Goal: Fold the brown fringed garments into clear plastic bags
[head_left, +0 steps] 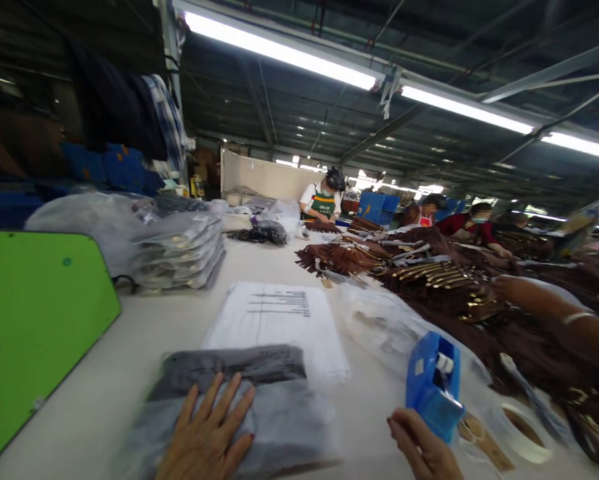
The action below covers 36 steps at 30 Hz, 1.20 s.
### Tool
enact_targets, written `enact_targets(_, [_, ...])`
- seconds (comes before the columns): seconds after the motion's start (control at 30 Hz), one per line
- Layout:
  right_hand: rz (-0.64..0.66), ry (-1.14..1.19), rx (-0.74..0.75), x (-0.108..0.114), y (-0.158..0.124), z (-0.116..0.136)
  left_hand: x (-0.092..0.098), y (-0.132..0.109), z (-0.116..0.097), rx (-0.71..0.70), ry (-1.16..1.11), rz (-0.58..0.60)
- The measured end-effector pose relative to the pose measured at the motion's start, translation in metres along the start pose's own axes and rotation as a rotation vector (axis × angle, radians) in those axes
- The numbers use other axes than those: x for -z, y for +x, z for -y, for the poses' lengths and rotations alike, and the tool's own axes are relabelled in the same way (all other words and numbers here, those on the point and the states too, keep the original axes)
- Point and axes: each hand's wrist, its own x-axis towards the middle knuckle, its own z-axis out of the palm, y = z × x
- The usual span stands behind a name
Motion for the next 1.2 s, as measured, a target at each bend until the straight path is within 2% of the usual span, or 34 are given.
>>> enact_targets(0.1, [0.249, -0.101, 0.217, -0.003, 0.027, 0.042, 0.006, 0.000, -0.003, 0.022, 0.004, 0.071])
enact_targets(0.27, [0.596, -0.245, 0.466, -0.018, 0.070, 0.102, 0.018, 0.002, -0.007, 0.096, -0.071, 0.205])
enact_targets(0.37, [0.731, -0.313, 0.611, -0.032, 0.088, 0.125, 0.020, 0.004, -0.008, 0.115, -0.081, 0.233])
enact_targets(0.5, [0.831, -0.413, 0.781, -0.051, 0.105, 0.141, 0.020, 0.003, -0.009, 0.117, -0.066, 0.264])
enact_targets(0.6, [0.884, -0.489, 0.864, -0.064, 0.116, 0.144, 0.020, 0.001, -0.009, 0.119, -0.078, 0.282])
enact_targets(0.73, [0.932, -0.511, 0.889, -0.078, 0.128, 0.145, 0.020, 0.001, -0.009, 0.113, -0.074, 0.286])
enact_targets(0.87, [0.937, -0.515, 0.851, -0.093, 0.137, 0.147, 0.020, 0.003, -0.007, 0.092, -0.048, 0.268])
enact_targets(0.97, [0.933, -0.523, 0.771, -0.105, 0.140, 0.145, 0.016, 0.003, -0.004, 0.056, -0.023, 0.205])
enact_targets(1.07, [0.879, -0.542, 0.652, -0.117, 0.144, 0.138, 0.006, 0.001, 0.000, 0.002, 0.005, 0.107])
enact_targets(1.2, [0.700, -0.580, 0.515, -0.119, 0.152, 0.125, -0.009, 0.000, 0.004, -0.046, 0.014, -0.010])
